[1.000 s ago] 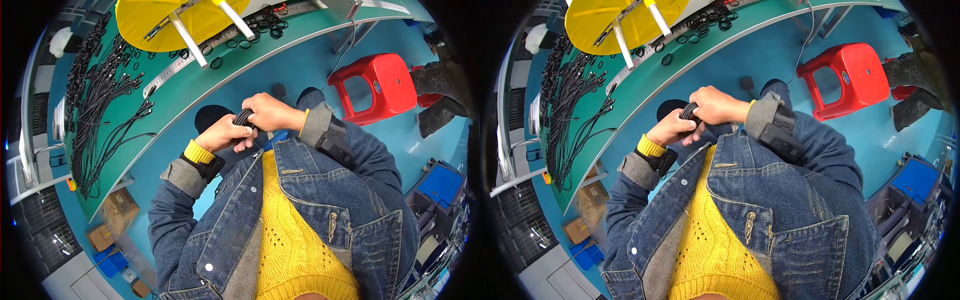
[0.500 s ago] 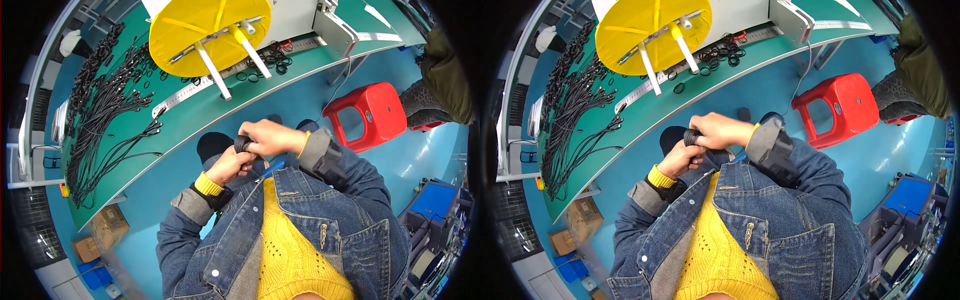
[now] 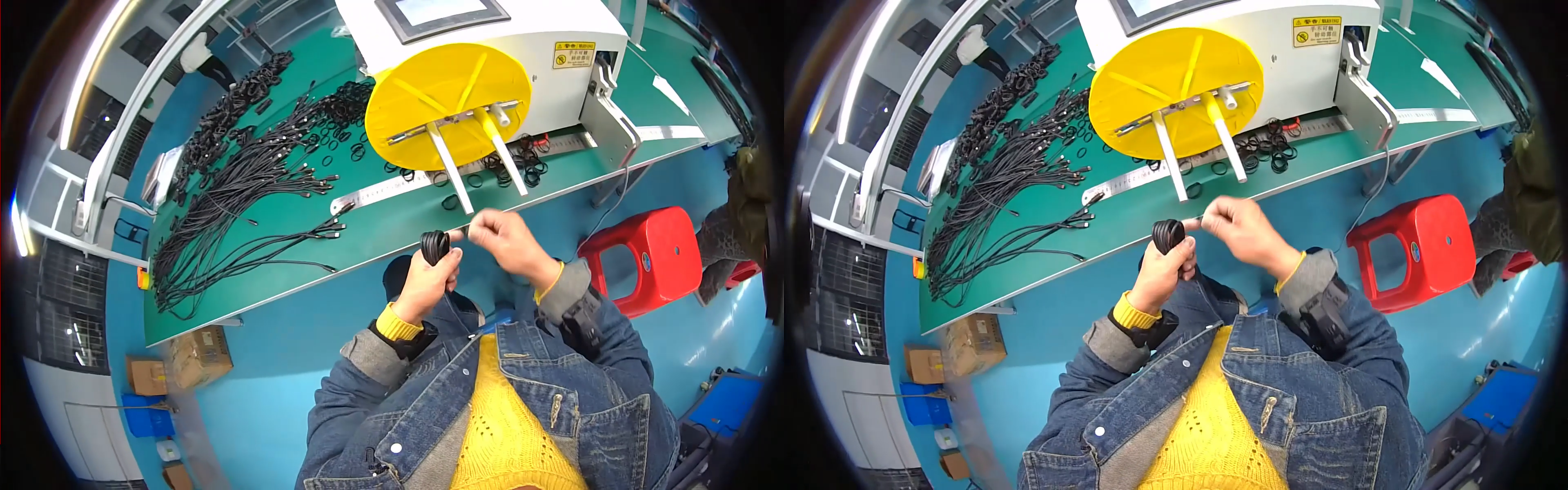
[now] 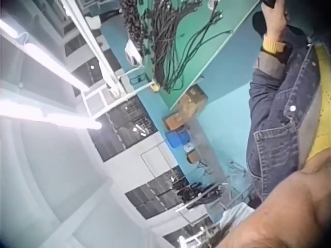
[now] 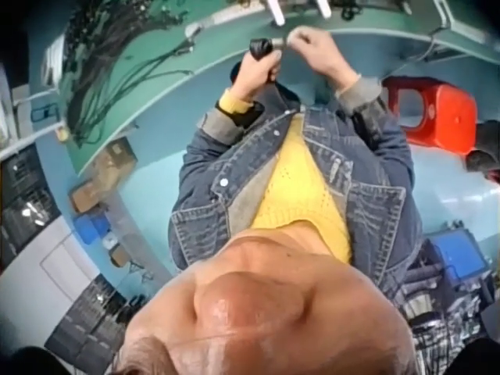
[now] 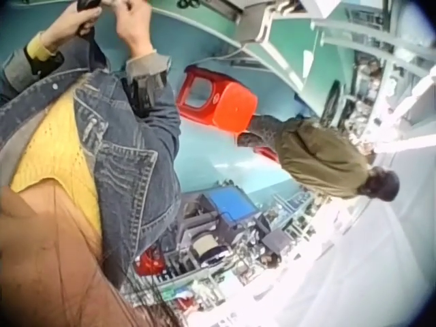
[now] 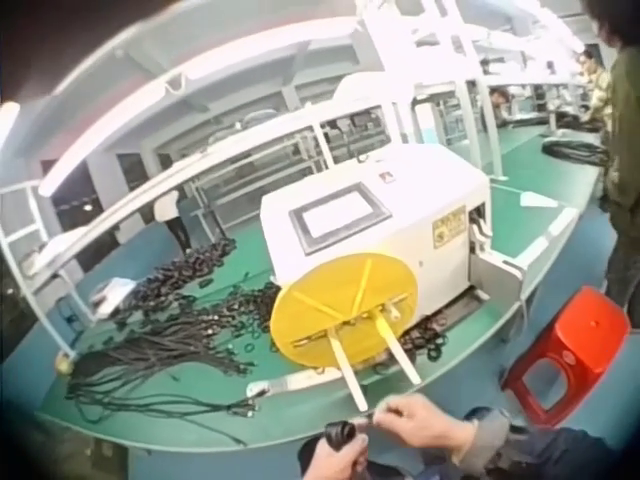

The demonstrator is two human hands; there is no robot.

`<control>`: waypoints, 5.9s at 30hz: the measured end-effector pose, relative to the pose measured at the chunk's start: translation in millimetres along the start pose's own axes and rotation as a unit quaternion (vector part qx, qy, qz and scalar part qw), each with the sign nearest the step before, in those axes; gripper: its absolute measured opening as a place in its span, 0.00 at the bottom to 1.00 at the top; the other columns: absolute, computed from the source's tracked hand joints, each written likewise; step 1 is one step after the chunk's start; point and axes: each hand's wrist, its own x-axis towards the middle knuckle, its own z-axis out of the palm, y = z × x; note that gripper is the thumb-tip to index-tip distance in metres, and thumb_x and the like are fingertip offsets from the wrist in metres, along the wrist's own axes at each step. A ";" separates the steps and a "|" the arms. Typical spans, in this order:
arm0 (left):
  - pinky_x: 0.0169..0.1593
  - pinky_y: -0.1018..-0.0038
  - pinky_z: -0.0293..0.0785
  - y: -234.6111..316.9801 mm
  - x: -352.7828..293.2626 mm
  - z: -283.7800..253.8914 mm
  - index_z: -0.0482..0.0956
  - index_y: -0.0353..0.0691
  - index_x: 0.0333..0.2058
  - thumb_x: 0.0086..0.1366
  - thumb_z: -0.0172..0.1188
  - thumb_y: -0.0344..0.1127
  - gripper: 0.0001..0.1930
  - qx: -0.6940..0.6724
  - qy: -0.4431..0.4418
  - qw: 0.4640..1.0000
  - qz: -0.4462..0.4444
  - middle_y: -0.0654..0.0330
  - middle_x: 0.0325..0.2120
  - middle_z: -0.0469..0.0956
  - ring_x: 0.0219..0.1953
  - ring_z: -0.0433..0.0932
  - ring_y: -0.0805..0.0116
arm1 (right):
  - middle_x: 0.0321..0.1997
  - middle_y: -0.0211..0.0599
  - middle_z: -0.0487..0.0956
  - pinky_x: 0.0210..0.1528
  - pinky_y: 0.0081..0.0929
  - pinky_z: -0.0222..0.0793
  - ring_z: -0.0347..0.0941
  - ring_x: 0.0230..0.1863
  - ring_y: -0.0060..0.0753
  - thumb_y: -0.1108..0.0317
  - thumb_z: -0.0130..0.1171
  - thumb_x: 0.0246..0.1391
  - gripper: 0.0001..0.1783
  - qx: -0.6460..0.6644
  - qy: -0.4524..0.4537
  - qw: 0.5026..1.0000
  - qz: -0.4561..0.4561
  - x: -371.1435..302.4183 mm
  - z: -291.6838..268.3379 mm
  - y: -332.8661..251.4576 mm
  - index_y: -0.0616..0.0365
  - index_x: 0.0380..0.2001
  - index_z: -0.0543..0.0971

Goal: The person picks up a cable, winds it around the spindles of a machine, and removes the coil. They then secure the coiled cable with a tie and repeat the process.

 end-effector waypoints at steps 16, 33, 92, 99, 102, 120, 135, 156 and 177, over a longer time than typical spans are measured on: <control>0.18 0.83 0.60 8.0 4.4 -19.3 0.69 0.38 0.27 0.57 0.52 0.28 0.02 0.103 0.010 0.994 0.029 0.68 0.15 0.66 0.14 0.63 0.81 | 0.23 0.27 0.73 0.24 0.14 0.66 0.68 0.22 0.15 0.68 0.51 0.55 0.09 0.288 -0.201 0.913 0.206 -65.0 9.0 -27.2 0.62 0.34 0.75; 0.32 0.76 0.68 -4.3 -2.8 12.2 0.72 0.35 0.33 0.52 0.60 0.29 0.09 0.336 -0.166 0.926 -0.053 0.65 0.22 0.72 0.28 0.70 0.78 | 0.30 0.45 0.74 0.35 0.38 0.68 0.72 0.36 0.49 0.62 0.70 0.31 0.36 -0.308 -0.287 0.906 -0.052 -23.9 -22.1 -76.9 0.48 0.47 0.66; 0.54 0.70 0.65 168.5 21.8 -280.5 0.67 0.27 0.47 0.53 0.59 0.40 0.26 0.467 0.428 0.754 0.176 0.44 0.43 0.72 0.48 0.71 0.56 | 0.17 0.37 0.74 0.22 0.26 0.62 0.69 0.19 0.26 0.56 0.57 0.49 0.17 -0.126 -0.242 0.949 0.157 -54.0 32.2 14.7 0.62 0.27 0.74; 0.53 0.71 0.65 107.9 -12.8 -288.8 0.78 0.40 0.40 0.48 0.60 0.30 0.16 0.667 0.129 0.733 0.033 0.50 0.43 0.75 0.48 0.72 0.56 | 0.18 0.39 0.75 0.24 0.28 0.64 0.71 0.21 0.31 0.59 0.58 0.48 0.15 -0.155 -0.238 0.946 0.159 -59.5 20.6 14.7 0.62 0.25 0.75; 0.51 0.71 0.66 98.9 -12.6 -280.5 0.79 0.37 0.35 0.51 0.60 0.28 0.11 0.672 0.193 0.710 0.087 0.52 0.41 0.77 0.47 0.73 0.60 | 0.20 0.44 0.75 0.27 0.34 0.67 0.74 0.24 0.42 0.57 0.58 0.46 0.16 -0.153 -0.238 0.947 0.156 -58.2 18.6 16.4 0.62 0.24 0.75; 0.34 0.78 0.71 115.0 -17.7 -111.6 0.75 0.34 0.32 0.55 0.53 0.21 0.06 0.499 0.148 0.753 0.403 0.57 0.25 0.75 0.28 0.76 0.70 | 0.21 0.35 0.71 0.24 0.20 0.62 0.65 0.21 0.22 0.74 0.54 0.49 0.10 -0.089 0.061 0.994 -0.013 -61.8 1.8 -4.2 0.64 0.37 0.75; 0.27 0.77 0.70 125.2 0.3 61.5 0.78 0.34 0.31 0.50 0.59 0.22 0.07 0.507 0.018 0.693 0.512 0.57 0.23 0.73 0.22 0.73 0.66 | 0.25 0.37 0.71 0.24 0.28 0.65 0.67 0.24 0.35 0.79 0.64 0.35 0.19 -0.430 0.234 0.792 -0.365 -18.8 -60.9 -95.6 0.64 0.37 0.76; 0.27 0.78 0.67 128.2 47.9 5.0 0.79 0.34 0.31 0.54 0.59 0.25 0.05 0.455 0.131 0.742 0.474 0.58 0.21 0.74 0.22 0.72 0.71 | 0.19 0.43 0.72 0.26 0.36 0.67 0.70 0.23 0.45 0.70 0.56 0.46 0.08 -0.356 0.282 0.865 -0.213 52.6 -36.3 -18.9 0.59 0.17 0.72; 0.28 0.75 0.69 93.9 23.9 16.0 0.74 0.31 0.43 0.58 0.54 0.23 0.13 0.517 0.147 0.691 0.483 0.52 0.23 0.73 0.24 0.73 0.66 | 0.18 0.44 0.75 0.25 0.36 0.68 0.73 0.22 0.47 0.65 0.58 0.42 0.09 -0.296 0.138 0.944 0.047 -62.3 -33.4 19.9 0.61 0.18 0.75</control>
